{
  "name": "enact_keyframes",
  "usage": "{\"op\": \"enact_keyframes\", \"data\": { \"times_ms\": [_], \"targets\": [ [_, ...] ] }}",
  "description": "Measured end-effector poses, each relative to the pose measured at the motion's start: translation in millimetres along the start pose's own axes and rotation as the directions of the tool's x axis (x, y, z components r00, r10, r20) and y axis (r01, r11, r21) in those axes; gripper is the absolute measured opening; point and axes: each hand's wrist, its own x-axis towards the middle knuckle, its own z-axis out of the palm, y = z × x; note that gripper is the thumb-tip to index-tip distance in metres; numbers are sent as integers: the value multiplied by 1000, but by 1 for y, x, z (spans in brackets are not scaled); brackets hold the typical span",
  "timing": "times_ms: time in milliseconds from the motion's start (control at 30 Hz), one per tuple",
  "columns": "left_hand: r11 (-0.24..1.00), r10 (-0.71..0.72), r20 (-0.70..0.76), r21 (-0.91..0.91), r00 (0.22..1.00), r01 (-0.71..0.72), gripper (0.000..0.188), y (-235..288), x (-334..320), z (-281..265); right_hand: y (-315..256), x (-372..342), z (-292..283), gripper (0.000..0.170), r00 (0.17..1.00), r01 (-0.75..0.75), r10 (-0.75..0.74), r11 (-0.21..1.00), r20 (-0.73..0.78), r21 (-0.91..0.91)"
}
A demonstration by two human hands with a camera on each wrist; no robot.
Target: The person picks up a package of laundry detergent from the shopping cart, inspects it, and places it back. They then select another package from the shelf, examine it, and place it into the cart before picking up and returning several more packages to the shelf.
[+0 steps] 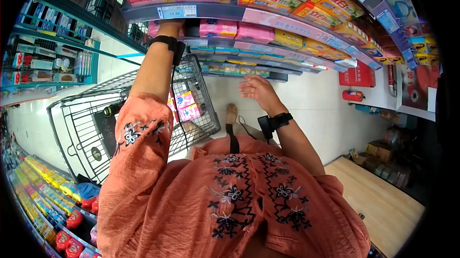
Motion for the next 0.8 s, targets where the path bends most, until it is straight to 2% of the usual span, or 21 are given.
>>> {"op": "enact_keyframes", "data": {
  "times_ms": [67,133,233,333,467,500,600,633,733,767,800],
  "targets": [
    [1000,-19,69,-10,997,20,63,-6,-1,-3,1,-1,-2,31,1000,-13,13,1000,-13,9],
    [994,-90,155,72,984,79,64,3,-7,-25,4,2,-3,31,1000,-9,9,1000,-10,25],
    [907,-267,142,371,953,199,76,62,-22,-88,5,3,4,31,1000,-21,21,999,-10,43],
    [927,-345,205,228,916,299,85,56,-25,-88,5,4,14,30,999,-32,31,999,5,39],
    [938,-326,97,154,940,309,85,63,-34,-89,1,10,29,29,998,-13,14,1000,63,-6],
    [966,-243,-66,75,968,247,76,49,-38,-70,-1,9,35,29,997,-6,7,1000,72,-17],
    [949,-230,-51,209,972,235,78,53,-39,-70,-4,10,52,28,994,12,-5,998,107,-59],
    [970,-205,-34,127,978,208,73,52,-38,-74,-3,13,56,29,992,16,-6,997,126,-77],
    [959,-171,-99,212,980,188,70,44,-39,-66,-9,17,77,29,986,32,-13,993,166,-112],
    [962,-171,-140,191,975,196,65,42,-45,-60,-11,16,83,30,985,33,-11,992,173,-121],
    [968,-13,-278,236,960,81,60,45,-59,-65,-11,18,88,30,985,30,-4,989,175,-146]
  ]
}}
